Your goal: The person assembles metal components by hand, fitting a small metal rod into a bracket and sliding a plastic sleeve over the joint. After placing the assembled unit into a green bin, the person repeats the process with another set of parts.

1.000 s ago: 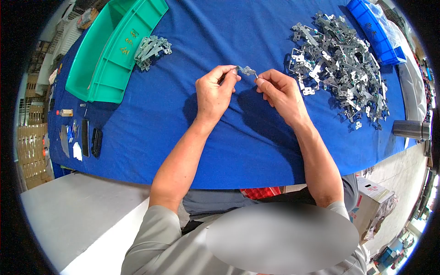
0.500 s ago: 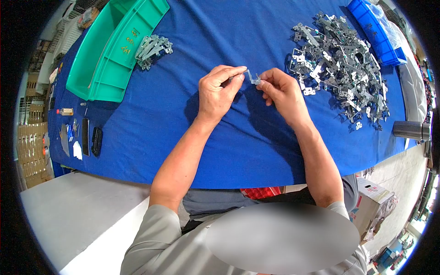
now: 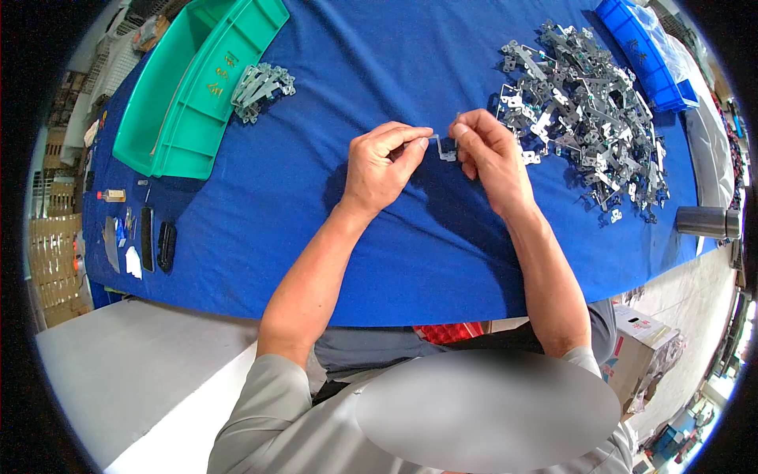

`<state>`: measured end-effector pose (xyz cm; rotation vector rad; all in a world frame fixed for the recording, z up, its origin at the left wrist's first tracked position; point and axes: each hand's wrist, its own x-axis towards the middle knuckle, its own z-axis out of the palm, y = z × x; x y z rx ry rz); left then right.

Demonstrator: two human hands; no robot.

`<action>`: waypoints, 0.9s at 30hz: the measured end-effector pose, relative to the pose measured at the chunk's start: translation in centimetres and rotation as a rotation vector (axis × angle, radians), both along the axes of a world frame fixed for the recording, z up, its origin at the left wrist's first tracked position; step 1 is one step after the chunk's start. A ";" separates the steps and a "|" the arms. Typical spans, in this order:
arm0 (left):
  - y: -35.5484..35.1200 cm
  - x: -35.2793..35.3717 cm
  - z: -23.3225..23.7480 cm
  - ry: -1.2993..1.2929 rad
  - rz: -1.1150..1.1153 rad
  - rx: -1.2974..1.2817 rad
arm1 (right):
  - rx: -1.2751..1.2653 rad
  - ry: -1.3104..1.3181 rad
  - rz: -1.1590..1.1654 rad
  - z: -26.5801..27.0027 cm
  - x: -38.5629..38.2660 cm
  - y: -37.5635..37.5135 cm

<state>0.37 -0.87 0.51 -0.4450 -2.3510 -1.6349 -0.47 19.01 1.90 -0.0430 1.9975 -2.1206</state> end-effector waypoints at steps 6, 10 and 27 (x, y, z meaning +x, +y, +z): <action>0.1 -0.3 -0.8 -0.249 0.220 0.242 | 0.062 -0.002 0.070 0.6 0.1 0.2; 0.2 -0.3 -0.7 -0.245 0.212 0.231 | 0.142 0.070 0.137 0.3 0.6 -0.5; -0.2 -0.3 -0.4 -0.045 0.073 0.173 | 0.258 0.112 0.082 -0.4 0.1 -0.1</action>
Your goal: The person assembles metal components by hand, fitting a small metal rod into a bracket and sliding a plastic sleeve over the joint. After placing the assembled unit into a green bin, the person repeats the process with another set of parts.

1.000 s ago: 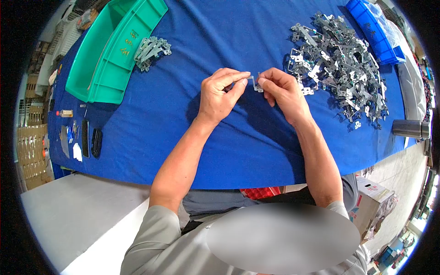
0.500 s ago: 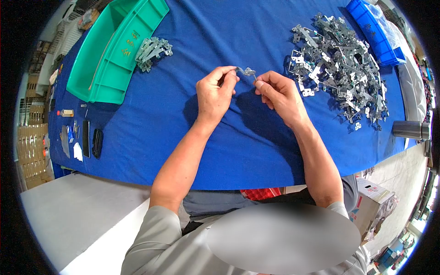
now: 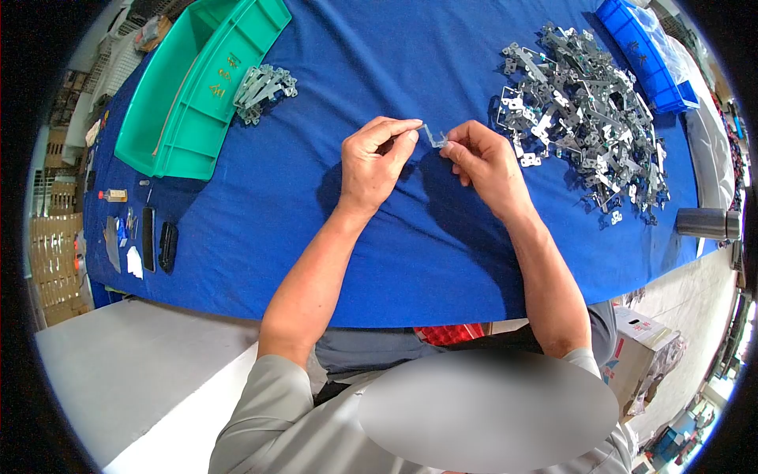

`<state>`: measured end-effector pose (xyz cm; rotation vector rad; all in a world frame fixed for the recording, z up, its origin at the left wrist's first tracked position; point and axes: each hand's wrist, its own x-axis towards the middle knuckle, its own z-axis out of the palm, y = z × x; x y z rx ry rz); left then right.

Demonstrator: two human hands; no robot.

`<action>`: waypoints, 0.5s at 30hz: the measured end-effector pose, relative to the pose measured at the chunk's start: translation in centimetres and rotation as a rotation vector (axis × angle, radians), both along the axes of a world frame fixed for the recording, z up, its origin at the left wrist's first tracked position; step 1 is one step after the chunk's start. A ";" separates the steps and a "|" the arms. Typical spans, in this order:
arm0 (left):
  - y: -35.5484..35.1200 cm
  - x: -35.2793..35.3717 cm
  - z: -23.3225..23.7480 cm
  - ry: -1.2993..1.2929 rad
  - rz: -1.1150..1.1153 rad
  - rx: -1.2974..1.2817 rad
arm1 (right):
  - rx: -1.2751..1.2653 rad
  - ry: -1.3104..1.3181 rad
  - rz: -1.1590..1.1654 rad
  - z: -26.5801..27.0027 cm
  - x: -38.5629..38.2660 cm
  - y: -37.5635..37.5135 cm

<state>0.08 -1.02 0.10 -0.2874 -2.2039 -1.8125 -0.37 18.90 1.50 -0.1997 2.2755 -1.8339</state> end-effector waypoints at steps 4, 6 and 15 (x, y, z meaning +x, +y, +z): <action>0.2 -0.1 0.1 0.094 0.015 -0.075 | -0.285 -0.128 -0.009 0.0 -0.2 0.0; 0.3 0.1 0.3 0.090 0.003 -0.101 | -0.317 -0.182 0.008 0.4 -0.2 0.2; 0.2 0.4 0.4 0.040 -0.086 -0.135 | -0.259 -0.094 -0.077 0.3 -0.1 0.2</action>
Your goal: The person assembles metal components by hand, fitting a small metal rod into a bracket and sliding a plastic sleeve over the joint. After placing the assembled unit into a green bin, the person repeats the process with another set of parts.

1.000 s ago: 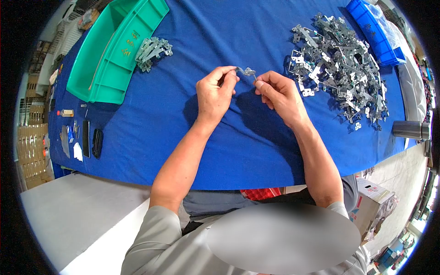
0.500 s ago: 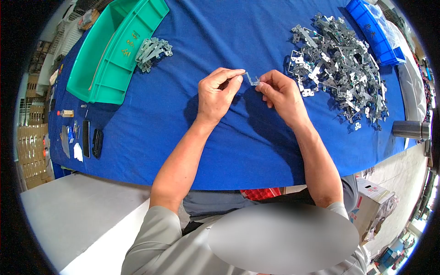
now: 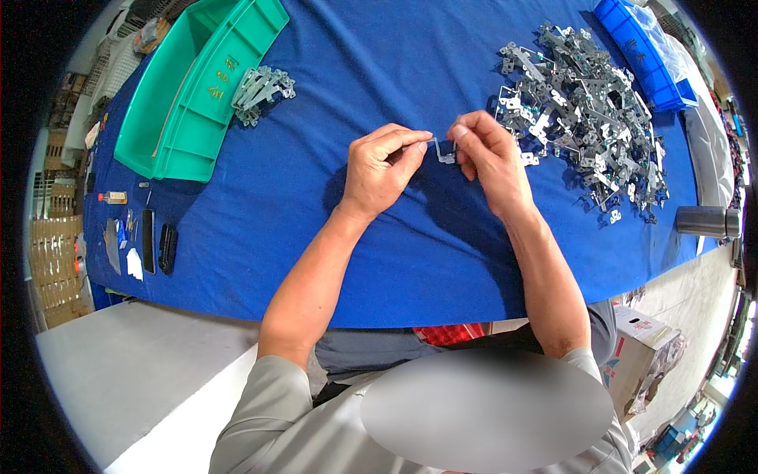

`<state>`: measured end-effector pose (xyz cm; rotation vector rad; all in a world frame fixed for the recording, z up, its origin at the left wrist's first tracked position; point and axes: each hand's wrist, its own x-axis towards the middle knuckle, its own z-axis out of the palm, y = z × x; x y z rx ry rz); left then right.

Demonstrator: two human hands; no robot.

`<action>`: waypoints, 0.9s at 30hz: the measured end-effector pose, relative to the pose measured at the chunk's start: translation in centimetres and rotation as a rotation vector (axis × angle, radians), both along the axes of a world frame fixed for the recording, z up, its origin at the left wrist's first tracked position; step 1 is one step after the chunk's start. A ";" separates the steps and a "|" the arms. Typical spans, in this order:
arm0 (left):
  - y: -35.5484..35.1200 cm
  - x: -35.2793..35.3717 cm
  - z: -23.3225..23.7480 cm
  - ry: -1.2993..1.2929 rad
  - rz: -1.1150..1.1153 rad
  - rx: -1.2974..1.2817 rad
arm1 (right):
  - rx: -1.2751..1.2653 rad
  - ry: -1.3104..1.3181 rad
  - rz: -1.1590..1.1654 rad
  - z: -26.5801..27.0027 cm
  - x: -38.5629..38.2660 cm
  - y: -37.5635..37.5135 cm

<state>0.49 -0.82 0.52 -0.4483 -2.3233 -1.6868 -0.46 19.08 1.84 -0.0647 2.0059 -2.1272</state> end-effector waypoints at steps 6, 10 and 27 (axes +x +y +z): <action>0.1 -0.3 -0.7 -0.271 0.193 0.216 | 0.009 -0.028 0.064 0.4 0.0 0.2; 0.2 -0.4 -0.7 -0.280 0.197 0.213 | 0.111 0.019 0.131 0.7 0.4 -0.3; 0.1 -0.5 -0.2 0.104 0.123 0.046 | 0.141 0.035 0.066 -0.3 0.0 -0.1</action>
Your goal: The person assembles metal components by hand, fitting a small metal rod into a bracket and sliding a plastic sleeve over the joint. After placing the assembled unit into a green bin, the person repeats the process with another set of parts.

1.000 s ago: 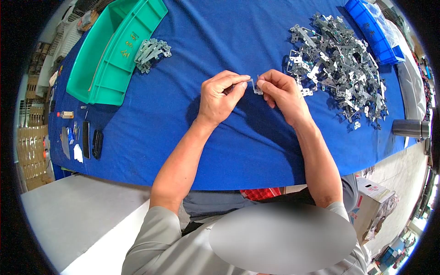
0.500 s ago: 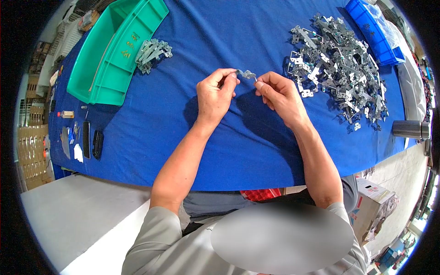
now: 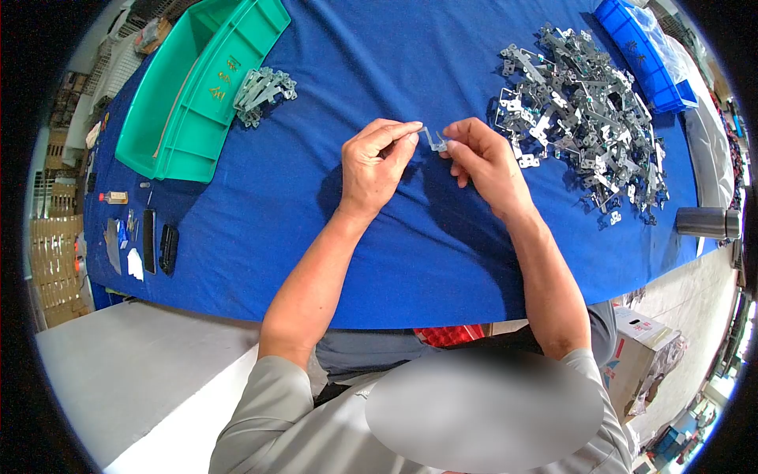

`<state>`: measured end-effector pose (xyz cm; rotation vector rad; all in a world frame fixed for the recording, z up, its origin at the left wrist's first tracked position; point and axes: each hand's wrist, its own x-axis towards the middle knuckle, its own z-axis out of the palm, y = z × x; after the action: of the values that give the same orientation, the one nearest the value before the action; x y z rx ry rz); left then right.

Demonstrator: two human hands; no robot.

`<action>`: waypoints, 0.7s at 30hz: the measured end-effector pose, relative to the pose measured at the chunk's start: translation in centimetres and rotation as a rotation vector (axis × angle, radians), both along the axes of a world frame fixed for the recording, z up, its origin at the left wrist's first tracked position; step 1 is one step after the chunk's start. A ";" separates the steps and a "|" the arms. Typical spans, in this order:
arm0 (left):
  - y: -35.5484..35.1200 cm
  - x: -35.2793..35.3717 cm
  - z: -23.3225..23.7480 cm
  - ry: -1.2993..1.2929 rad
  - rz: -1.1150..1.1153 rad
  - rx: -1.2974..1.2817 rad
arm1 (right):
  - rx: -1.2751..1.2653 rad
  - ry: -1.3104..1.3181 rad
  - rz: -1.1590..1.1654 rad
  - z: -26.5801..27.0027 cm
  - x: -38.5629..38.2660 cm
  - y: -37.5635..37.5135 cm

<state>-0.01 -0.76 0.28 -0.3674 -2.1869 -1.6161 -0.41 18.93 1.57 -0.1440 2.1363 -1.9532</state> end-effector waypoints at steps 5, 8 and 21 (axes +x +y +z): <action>0.0 0.3 0.2 -0.059 -0.050 -0.062 | -0.112 -0.091 0.034 0.7 0.0 -0.1; 0.0 0.4 0.2 -0.074 -0.105 -0.039 | -0.060 -0.108 0.083 0.2 -0.2 0.4; 0.1 0.1 -0.5 -0.373 0.072 0.205 | -0.029 0.017 0.042 0.8 0.3 -0.2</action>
<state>0.12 -0.71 -0.19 0.0798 -2.2269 -1.9731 -0.07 18.78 2.36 -0.2105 2.0992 -1.9665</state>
